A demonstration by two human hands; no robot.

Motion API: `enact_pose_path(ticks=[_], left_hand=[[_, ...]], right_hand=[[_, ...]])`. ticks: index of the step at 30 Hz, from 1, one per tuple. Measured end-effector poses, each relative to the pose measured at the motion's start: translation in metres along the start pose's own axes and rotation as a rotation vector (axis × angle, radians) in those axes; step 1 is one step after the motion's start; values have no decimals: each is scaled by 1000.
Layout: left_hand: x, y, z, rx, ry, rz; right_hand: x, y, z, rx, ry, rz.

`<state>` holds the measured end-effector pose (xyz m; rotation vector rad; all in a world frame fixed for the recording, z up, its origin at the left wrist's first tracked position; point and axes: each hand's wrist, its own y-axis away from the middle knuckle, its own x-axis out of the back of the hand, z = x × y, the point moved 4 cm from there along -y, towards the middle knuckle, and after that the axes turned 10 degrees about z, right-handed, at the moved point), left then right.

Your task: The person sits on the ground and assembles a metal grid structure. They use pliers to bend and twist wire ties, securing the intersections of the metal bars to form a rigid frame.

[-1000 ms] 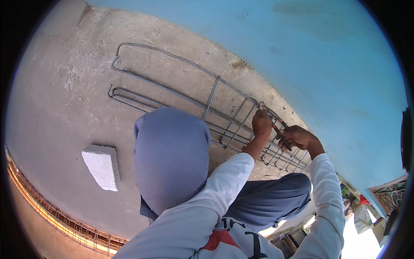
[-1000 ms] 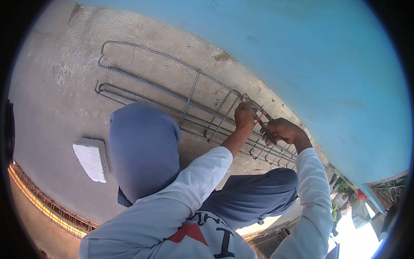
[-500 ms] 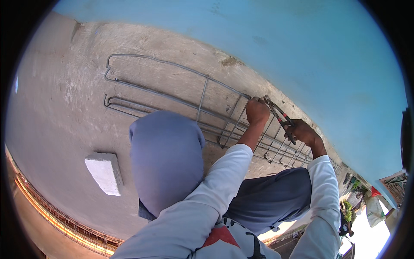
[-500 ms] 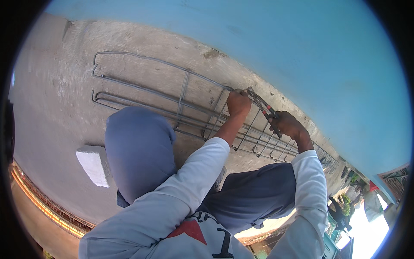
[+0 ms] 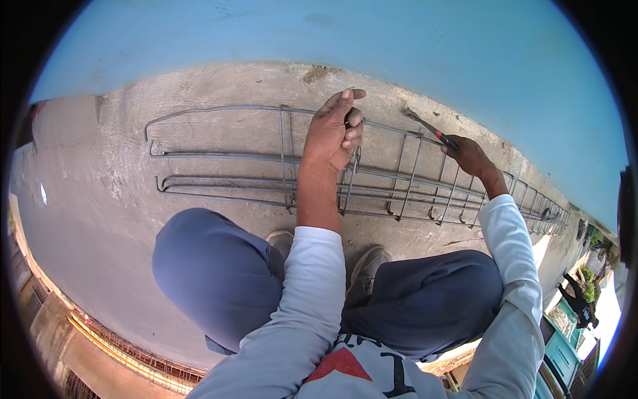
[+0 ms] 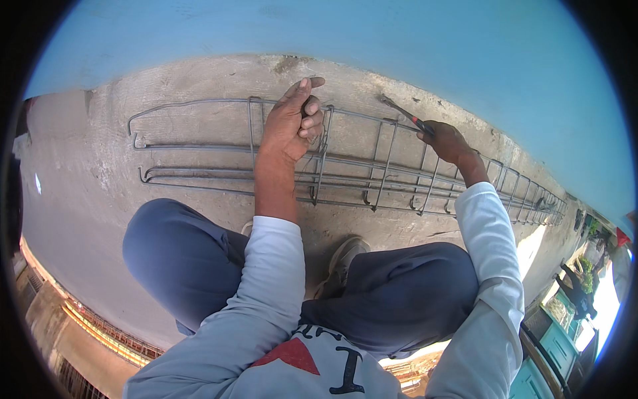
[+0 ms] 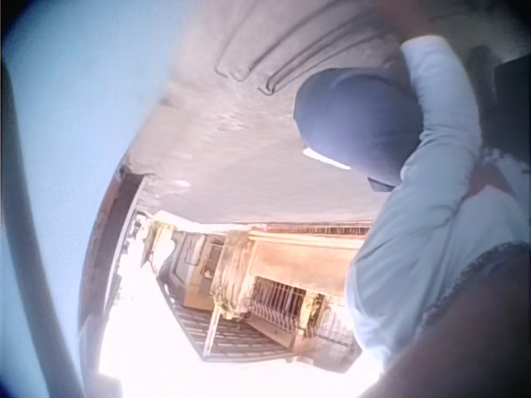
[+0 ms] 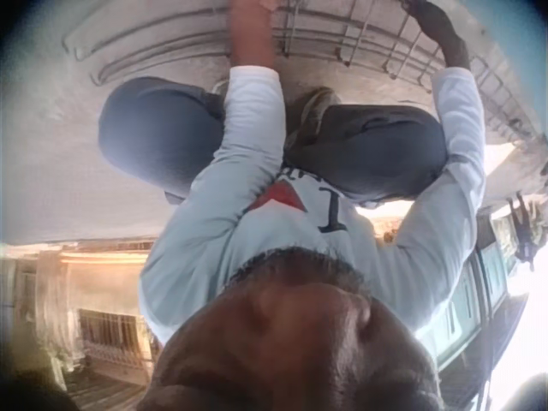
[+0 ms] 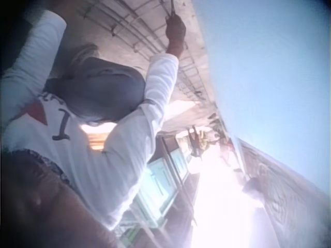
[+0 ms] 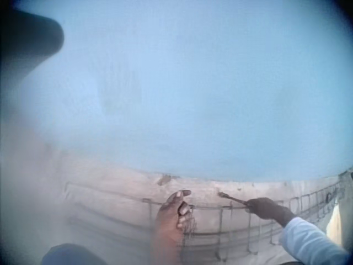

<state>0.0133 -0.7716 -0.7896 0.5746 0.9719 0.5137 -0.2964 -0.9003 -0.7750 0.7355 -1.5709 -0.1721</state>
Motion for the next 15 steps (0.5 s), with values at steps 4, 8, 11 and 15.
enact_pose_path(ticks=[4, 8, 11, 15], left_hand=[[-24, 2, -13, 32, -36, -169], [-65, 0, -49, 50, -96, -285], [-88, -9, -67, 71, -97, -405], [-133, -7, -90, 175, -86, -648]], right_hand=[[-19, 12, 22, 19, 20, 170], [-18, 28, 33, 39, 184, 381], [9, 27, 5, 10, -462, 263], [31, 48, -45, 124, -1521, 8]])
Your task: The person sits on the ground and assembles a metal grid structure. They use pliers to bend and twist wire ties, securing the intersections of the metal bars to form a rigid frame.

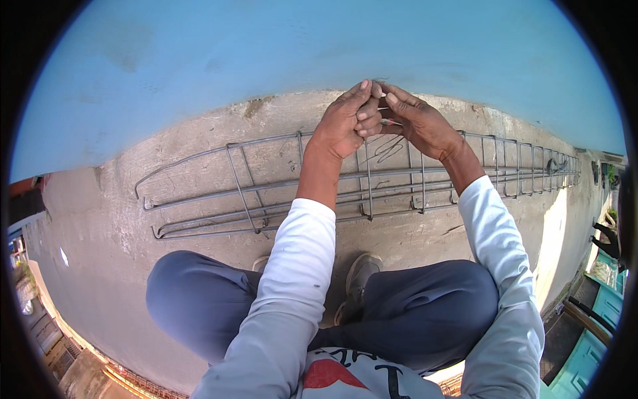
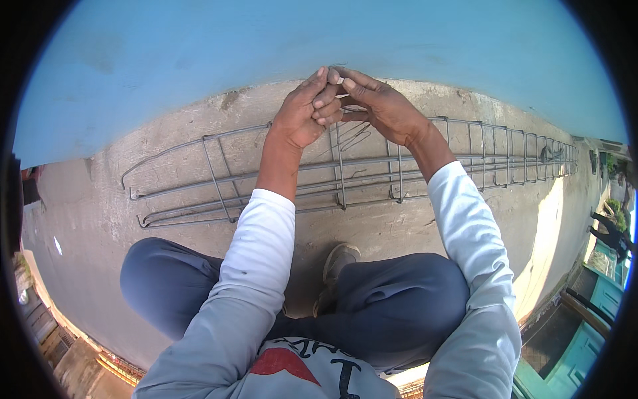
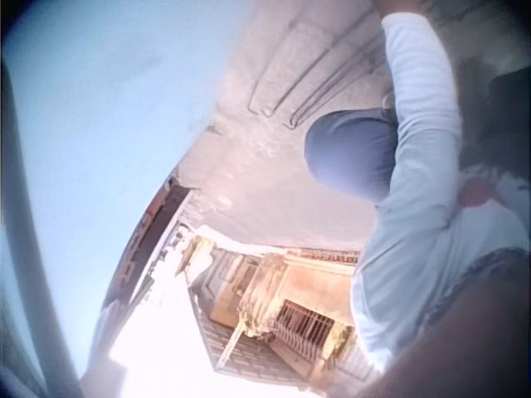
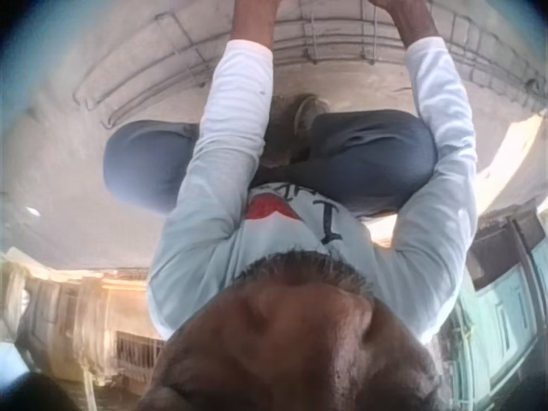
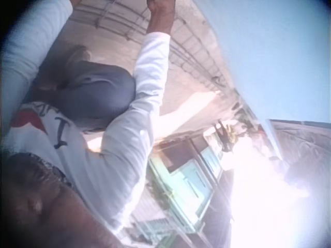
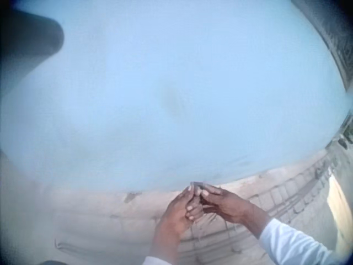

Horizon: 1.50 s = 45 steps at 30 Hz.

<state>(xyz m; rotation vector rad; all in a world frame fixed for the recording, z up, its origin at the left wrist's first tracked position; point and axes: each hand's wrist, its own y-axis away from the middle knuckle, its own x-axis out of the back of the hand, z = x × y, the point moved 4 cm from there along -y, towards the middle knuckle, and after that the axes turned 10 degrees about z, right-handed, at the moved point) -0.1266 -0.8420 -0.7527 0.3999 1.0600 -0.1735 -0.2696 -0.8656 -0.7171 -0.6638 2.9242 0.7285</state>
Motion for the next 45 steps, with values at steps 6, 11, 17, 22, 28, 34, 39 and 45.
enact_pose_path(ticks=[6, 11, 17, 22, 28, 34, 39, 45], left_hand=[[-44, -13, -4, 116, 69, -225], [-88, -27, 24, 46, -326, -176], [-136, -29, 49, -79, -752, -260], [-153, -20, 81, -60, -838, -308], [-146, 13, 92, -286, -1038, -148], [-131, 19, 77, -308, -893, -131], [-140, 18, 60, -212, -968, -76], [-112, 32, 43, -608, -1207, 17]], right_hand=[[8, 24, -35, 52, -66, 116], [21, 30, -70, 339, -22, 270], [27, 46, -134, 636, -165, 353], [-9, 62, -172, 742, -171, 280], [-36, 62, -174, 845, 39, 366], [-37, 63, -186, 912, -85, 325], [-19, 72, -175, 883, -192, 389], [-35, 80, -163, 828, -155, 550]])
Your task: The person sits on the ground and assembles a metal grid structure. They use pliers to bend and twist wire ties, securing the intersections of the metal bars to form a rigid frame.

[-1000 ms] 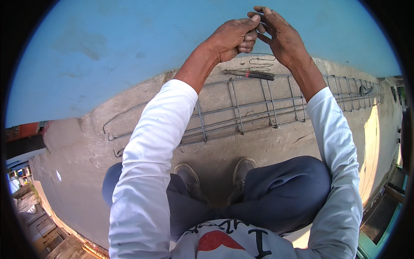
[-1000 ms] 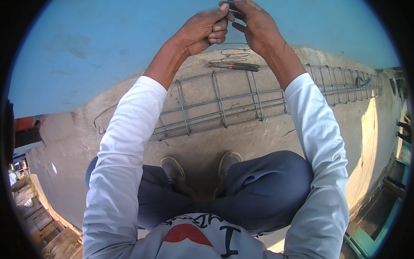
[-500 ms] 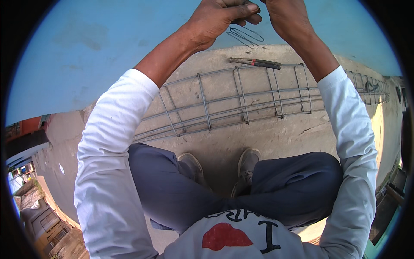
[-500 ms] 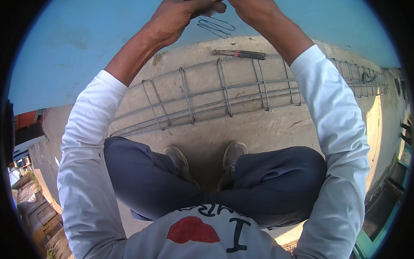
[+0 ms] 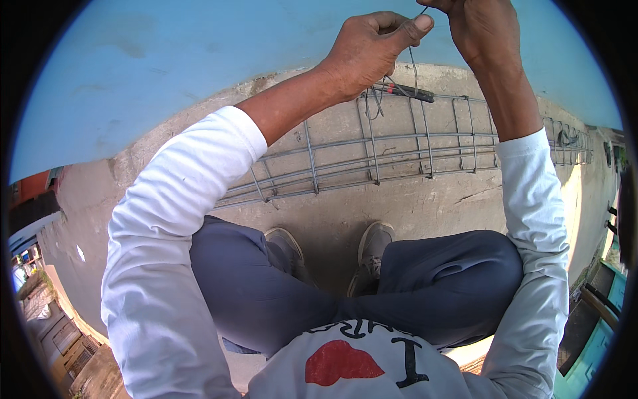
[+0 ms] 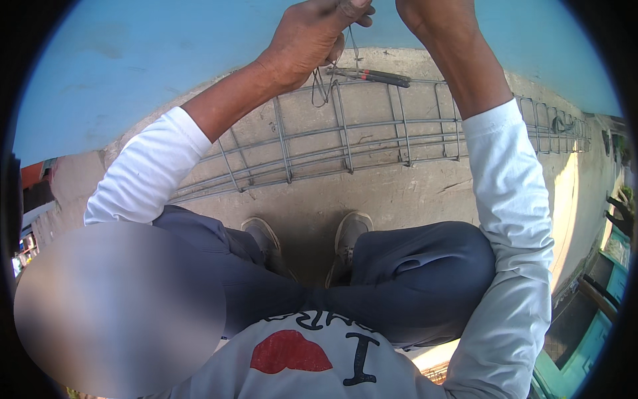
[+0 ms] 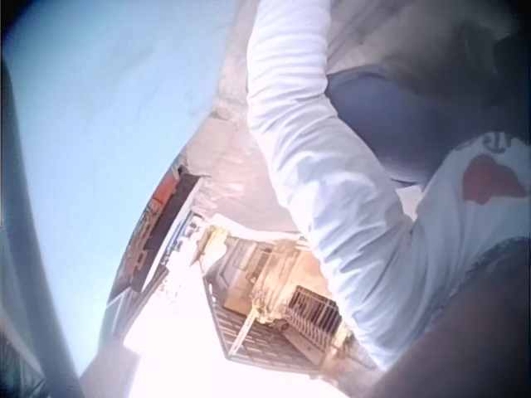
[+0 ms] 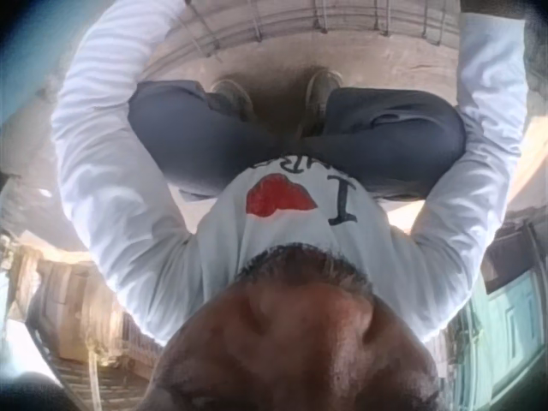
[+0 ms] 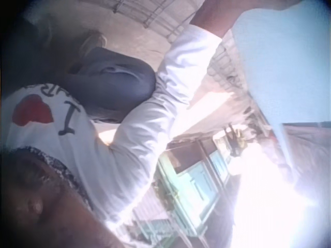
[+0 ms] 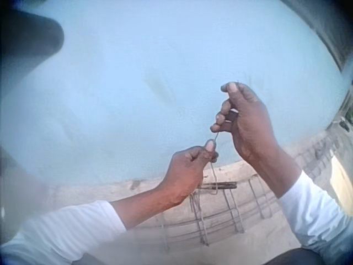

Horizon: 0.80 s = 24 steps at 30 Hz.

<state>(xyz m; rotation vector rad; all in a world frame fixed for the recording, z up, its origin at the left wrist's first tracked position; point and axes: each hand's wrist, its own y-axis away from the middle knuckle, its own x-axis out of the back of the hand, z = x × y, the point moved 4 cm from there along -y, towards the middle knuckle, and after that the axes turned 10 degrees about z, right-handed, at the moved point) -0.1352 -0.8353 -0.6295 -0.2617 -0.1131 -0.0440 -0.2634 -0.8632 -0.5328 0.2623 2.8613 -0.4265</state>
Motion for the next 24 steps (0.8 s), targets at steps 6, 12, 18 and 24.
enact_pose_path(ticks=[6, 12, 18, 24], left_hand=[[6, 20, -15, -22, -117, -328], [-3, 33, -25, 250, -348, -485], [10, 25, -51, 231, -6, -312], [18, 13, -46, 569, 310, -186]], right_hand=[[12, -22, 9, 13, -18, 102], [26, -7, 17, -197, -44, -112], [29, 34, 57, -38, 467, -177], [39, 81, 109, -232, 518, -212]])
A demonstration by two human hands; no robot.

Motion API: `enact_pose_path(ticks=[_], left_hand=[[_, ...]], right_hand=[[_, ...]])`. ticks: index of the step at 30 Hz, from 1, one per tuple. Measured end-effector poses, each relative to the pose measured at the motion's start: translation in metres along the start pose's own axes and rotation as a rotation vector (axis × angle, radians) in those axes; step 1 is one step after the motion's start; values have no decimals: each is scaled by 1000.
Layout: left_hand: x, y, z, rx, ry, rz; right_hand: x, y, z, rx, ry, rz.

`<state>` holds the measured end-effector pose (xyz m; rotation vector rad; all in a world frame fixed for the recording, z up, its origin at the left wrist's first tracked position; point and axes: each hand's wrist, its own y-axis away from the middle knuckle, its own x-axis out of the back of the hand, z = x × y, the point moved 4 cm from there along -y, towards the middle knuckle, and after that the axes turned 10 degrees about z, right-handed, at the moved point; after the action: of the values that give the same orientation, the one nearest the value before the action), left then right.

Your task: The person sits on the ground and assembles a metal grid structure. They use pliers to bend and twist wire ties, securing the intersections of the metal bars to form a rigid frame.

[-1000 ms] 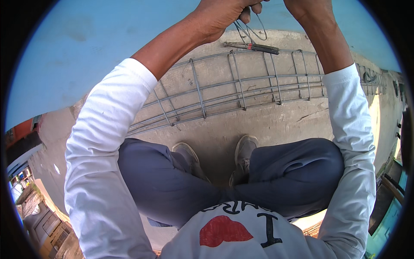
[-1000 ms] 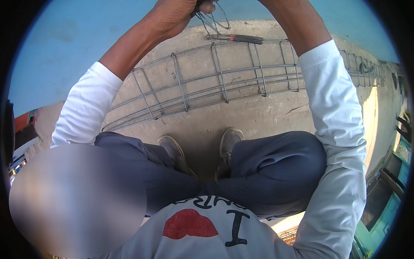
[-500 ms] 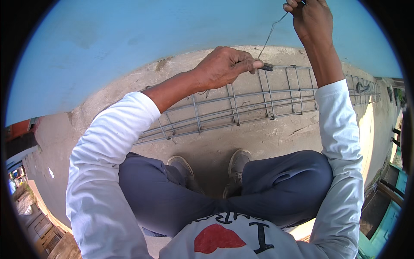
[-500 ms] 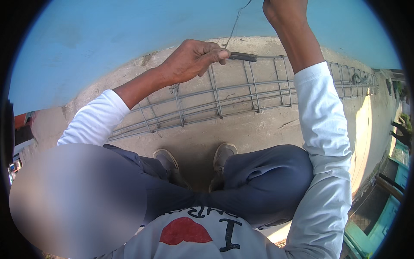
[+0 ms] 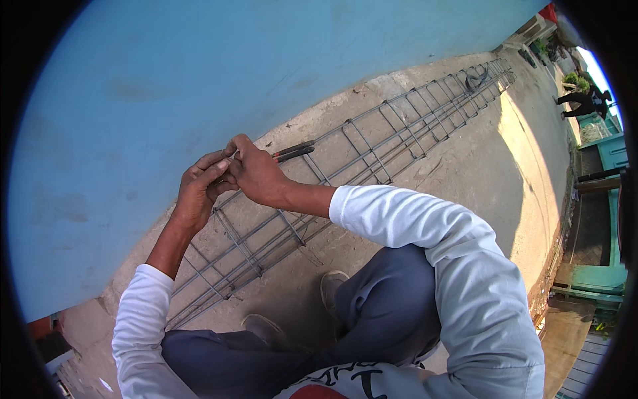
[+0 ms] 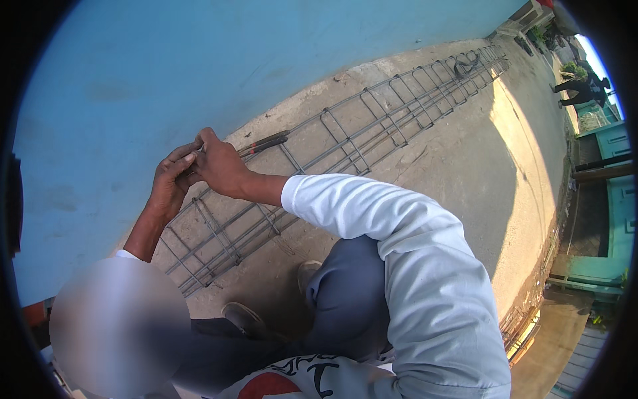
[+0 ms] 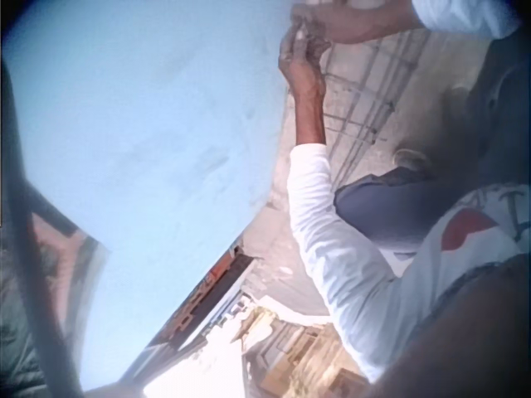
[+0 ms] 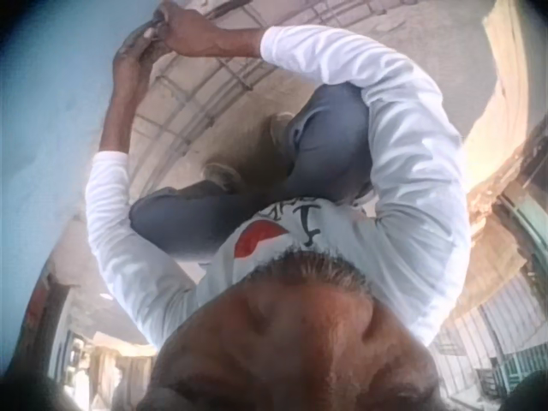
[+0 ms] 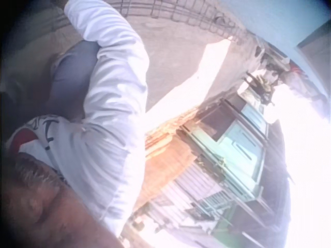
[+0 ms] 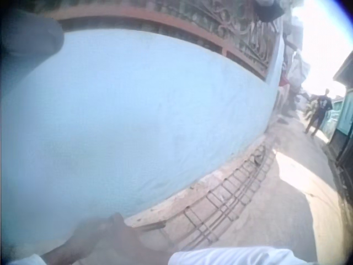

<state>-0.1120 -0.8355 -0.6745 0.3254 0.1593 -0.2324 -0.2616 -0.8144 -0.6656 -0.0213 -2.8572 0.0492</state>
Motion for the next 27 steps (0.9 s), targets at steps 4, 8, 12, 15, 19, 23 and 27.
enact_pose_path(ticks=[4, 8, 12, 15, 19, 23, 27], left_hand=[[5, -4, -7, 9, -48, 109], [-11, 3, 4, -5, -159, 145], [0, -8, -4, -27, -194, 194], [2, -9, 7, -82, -270, 252], [14, -16, 15, -98, -129, 271], [28, -12, 10, -41, 16, 265], [32, -12, 0, 24, 119, 266]], right_hand=[[-1, -1, 11, -75, 82, -7], [-1, -4, 27, -64, 168, 30], [-2, -4, 29, -12, 119, 68], [-3, -1, 23, -232, -109, -55], [3, 9, 8, -354, -241, -170], [-12, 12, 6, -242, -112, -141], [-15, 7, 11, -51, 77, -77]])
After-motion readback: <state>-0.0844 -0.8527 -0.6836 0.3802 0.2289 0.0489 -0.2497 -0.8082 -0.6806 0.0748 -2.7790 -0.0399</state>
